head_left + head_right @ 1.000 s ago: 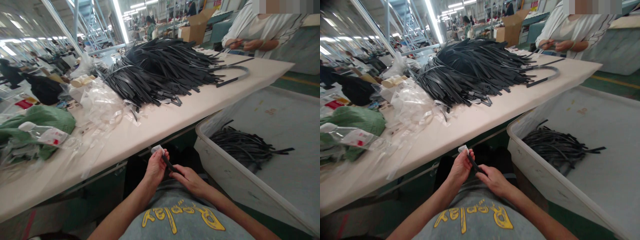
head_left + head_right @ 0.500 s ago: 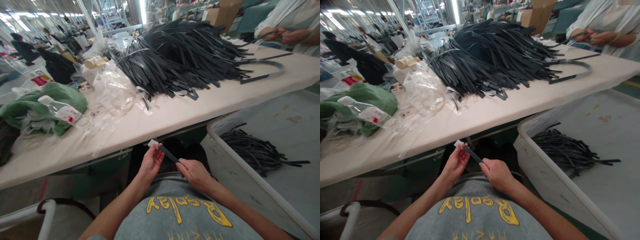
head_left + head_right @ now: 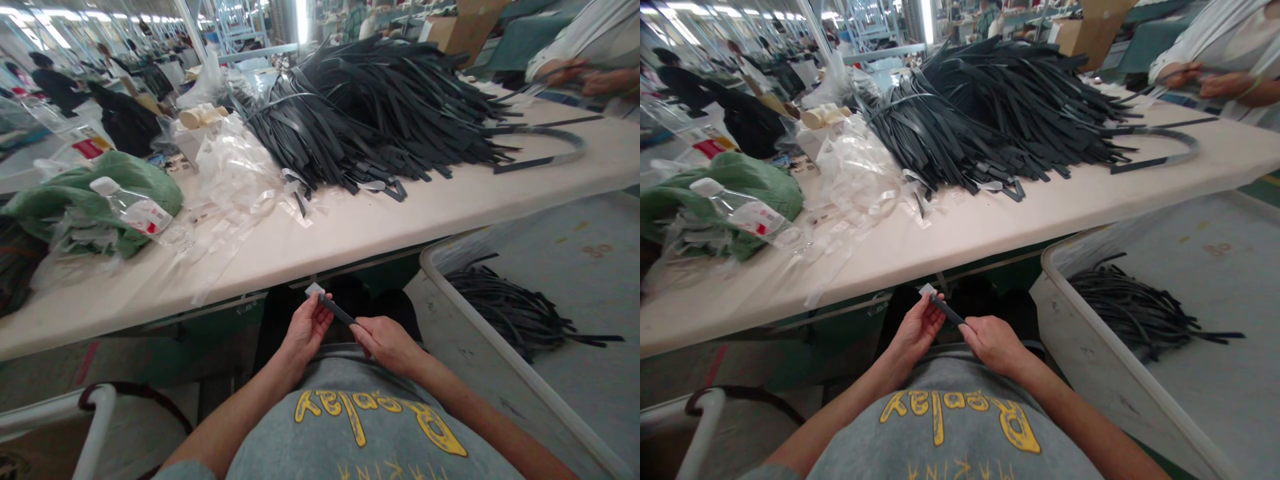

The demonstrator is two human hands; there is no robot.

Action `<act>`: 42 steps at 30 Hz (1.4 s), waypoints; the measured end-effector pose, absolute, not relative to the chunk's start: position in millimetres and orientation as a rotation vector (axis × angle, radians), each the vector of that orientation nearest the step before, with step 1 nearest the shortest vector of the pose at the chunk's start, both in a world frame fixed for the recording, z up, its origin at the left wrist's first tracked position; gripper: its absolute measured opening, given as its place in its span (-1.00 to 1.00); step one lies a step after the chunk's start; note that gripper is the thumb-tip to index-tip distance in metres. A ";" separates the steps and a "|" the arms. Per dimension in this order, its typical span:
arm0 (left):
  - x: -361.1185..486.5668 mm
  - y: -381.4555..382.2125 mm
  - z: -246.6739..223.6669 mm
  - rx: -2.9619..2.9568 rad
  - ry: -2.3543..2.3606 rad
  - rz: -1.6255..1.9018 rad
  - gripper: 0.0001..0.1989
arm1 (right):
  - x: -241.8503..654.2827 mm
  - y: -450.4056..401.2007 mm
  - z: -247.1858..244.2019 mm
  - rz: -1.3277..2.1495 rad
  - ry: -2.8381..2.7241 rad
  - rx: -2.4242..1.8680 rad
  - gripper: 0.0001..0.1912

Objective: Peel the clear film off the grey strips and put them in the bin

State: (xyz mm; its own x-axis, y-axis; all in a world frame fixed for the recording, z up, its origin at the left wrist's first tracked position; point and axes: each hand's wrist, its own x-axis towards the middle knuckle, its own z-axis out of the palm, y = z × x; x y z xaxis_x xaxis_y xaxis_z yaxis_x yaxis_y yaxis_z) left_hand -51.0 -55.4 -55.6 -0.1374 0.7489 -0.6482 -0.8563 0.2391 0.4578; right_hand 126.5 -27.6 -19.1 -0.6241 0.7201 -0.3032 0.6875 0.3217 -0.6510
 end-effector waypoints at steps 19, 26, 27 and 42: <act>-43.4 -58.1 -59.5 -0.242 1.004 1.395 -0.89 | 150.5 -29.6 24.0 1.128 -2.349 -1.407 -0.60; -20.5 -64.9 -51.7 -0.166 0.833 1.296 -0.92 | 119.2 -18.5 13.1 0.949 -2.476 -1.426 -0.58; -22.1 -64.2 -52.3 -0.178 0.852 1.318 -0.92 | 122.4 -17.3 15.8 0.963 -2.470 -1.406 -0.54; -39.9 -59.3 -55.2 -0.287 0.917 1.398 -0.90 | 133.4 -8.4 40.2 0.854 -2.524 -1.329 -0.57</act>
